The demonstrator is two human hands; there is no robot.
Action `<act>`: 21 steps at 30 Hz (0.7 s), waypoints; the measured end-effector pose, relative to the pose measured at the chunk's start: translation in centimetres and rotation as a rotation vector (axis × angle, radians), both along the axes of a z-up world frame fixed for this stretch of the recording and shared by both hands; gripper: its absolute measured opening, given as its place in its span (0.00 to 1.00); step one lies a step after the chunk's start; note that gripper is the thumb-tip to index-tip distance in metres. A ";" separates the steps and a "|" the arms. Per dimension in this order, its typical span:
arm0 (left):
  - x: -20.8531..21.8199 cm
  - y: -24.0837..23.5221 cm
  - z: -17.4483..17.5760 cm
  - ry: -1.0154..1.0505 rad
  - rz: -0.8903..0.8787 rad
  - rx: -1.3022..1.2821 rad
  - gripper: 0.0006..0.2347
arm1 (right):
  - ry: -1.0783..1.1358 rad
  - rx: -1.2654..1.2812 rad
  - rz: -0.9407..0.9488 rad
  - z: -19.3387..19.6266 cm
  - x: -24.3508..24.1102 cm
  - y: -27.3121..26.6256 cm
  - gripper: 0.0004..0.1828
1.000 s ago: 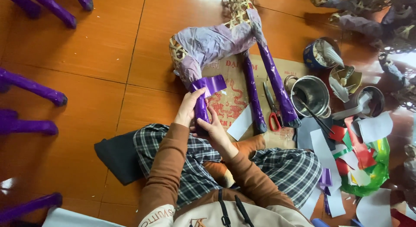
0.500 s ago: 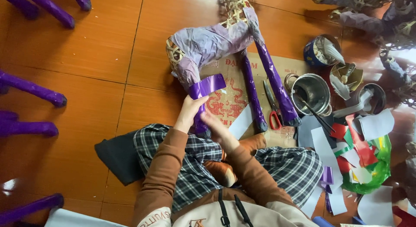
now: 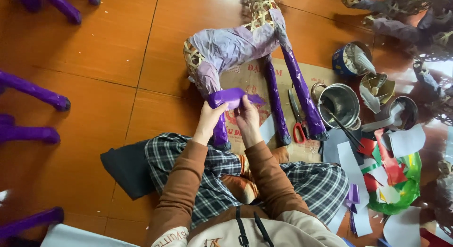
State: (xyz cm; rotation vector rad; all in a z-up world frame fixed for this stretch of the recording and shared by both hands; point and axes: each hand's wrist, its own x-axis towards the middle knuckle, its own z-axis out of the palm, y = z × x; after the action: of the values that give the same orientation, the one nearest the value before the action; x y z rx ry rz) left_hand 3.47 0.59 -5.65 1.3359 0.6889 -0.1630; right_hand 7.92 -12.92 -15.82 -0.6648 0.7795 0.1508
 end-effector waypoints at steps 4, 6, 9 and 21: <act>0.4 0.5 -2.1 0.044 -0.032 0.103 0.28 | -0.023 -0.125 -0.040 -1.5 1.4 -2.9 0.16; 0.7 0.6 -1.9 0.083 -0.058 0.164 0.29 | -0.050 -0.355 -0.039 -3.0 1.7 -4.8 0.23; 1.5 0.5 -6.3 0.086 -0.009 0.095 0.27 | -0.086 -0.702 -0.042 -4.8 1.3 -7.0 0.35; 1.2 0.9 -6.9 0.055 -0.360 0.258 0.37 | -0.196 -1.394 1.258 7.3 2.8 7.4 0.42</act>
State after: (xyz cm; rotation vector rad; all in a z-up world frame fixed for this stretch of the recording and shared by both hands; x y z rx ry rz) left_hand 4.69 1.52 -12.56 1.7032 0.5213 -0.4119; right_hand 10.70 -5.52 -8.52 -2.4091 0.0451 0.6911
